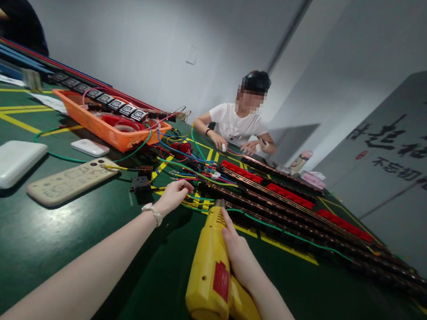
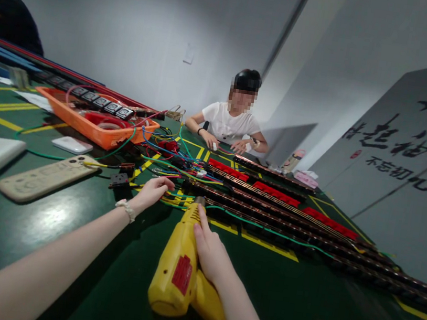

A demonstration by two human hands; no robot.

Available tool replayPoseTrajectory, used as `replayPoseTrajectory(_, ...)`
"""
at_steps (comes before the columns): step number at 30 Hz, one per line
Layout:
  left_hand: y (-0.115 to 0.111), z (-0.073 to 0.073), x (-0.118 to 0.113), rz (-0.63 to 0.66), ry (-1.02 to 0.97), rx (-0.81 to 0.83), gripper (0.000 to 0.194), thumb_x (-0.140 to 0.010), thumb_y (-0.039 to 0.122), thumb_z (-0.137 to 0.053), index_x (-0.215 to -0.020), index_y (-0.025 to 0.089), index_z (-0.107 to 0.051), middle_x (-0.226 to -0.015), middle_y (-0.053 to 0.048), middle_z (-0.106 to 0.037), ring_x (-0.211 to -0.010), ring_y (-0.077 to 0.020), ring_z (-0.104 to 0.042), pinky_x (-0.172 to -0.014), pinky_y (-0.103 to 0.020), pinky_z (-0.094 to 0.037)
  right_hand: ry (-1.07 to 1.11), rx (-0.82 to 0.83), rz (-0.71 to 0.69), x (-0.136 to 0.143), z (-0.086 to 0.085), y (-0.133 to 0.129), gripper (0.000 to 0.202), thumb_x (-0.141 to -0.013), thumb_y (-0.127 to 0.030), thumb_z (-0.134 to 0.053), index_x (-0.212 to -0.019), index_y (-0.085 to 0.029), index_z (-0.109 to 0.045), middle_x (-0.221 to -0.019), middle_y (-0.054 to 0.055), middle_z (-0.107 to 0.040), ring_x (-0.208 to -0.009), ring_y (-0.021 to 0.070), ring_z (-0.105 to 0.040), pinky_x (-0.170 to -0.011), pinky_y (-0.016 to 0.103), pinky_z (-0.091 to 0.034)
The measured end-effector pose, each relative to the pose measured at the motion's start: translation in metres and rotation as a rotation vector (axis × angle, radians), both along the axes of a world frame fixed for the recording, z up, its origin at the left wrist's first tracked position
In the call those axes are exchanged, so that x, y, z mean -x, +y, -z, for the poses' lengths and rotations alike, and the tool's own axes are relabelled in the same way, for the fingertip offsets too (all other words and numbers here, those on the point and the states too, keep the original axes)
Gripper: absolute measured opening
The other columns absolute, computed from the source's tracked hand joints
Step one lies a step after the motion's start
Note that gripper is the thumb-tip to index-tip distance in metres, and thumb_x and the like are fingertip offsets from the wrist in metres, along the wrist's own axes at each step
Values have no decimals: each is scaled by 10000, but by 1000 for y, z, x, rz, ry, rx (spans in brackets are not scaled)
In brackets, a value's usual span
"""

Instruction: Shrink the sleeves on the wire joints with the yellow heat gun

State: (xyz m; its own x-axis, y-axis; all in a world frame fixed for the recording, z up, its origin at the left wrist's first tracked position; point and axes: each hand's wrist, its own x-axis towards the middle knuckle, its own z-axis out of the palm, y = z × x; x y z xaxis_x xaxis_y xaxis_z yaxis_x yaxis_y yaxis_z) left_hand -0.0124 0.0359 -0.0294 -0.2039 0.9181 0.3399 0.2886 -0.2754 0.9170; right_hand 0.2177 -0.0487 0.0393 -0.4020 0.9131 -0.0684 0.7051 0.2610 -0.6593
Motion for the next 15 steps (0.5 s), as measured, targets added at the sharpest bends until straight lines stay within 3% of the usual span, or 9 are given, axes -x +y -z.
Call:
replayPoseTrajectory(12,-3,-4,0,21,-158,4,241,-655,173,-431,-788,145,-630,-814,-53,-665,-750,-159,-604,-675,-260,-474,14,-20,-153,43,7,3,568,-894,-560,-154,-1407,-317,-126,-1296,70,-468,-1159,247,-450,-936,384,-310)
replayPoseTrajectory(15,-2,-4,1,21,-158,2,239,-649,171,-430,-780,149,-630,-812,-49,-664,-769,-162,-605,-701,-270,-481,-26,-21,-183,54,6,1,597,-883,-585,-137,-1410,-306,-110,-1260,84,-501,-1139,257,-466,-928,399,-319)
